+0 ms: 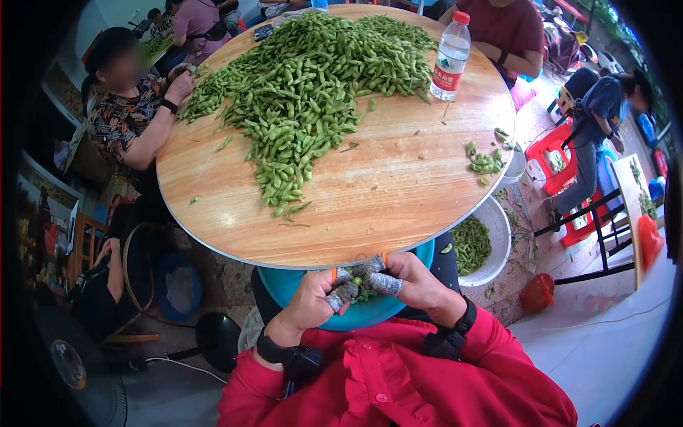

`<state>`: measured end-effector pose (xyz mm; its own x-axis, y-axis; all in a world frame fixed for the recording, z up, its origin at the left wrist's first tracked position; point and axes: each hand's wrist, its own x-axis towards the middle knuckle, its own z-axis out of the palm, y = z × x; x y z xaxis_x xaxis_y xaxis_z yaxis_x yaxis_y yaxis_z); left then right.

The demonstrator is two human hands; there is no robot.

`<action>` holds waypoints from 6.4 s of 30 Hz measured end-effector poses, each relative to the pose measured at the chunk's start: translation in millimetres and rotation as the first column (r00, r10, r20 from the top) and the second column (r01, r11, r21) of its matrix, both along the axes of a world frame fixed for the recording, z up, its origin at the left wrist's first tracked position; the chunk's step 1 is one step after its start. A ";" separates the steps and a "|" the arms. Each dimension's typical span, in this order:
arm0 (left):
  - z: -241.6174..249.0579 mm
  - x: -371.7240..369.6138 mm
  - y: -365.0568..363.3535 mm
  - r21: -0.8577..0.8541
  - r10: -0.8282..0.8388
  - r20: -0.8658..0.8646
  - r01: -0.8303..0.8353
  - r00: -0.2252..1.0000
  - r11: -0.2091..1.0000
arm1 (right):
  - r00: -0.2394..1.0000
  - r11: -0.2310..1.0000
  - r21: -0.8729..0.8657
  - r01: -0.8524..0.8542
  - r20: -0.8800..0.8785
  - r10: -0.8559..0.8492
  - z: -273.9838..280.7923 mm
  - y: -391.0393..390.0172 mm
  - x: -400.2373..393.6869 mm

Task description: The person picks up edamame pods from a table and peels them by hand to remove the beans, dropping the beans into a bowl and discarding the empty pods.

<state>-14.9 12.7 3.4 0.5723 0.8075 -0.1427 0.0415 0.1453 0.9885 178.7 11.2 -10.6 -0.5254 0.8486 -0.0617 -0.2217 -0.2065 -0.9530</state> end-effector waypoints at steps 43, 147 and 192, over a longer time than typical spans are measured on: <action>-13.8 9.4 7.2 -0.238 0.340 0.141 -0.301 0.930 0.923 | 0.882 0.837 0.519 0.175 0.296 -0.367 11.5 -2.2 -20.5; 11.0 -23.0 80.1 0.222 0.418 -0.160 -0.380 0.894 0.898 | 0.837 0.901 0.284 0.328 0.353 -0.417 22.2 3.6 39.5; 33.0 20.0 10.4 0.797 0.448 -0.516 0.218 0.730 0.563 | 0.974 0.960 -0.164 0.226 0.011 -0.227 11.8 7.3 -8.9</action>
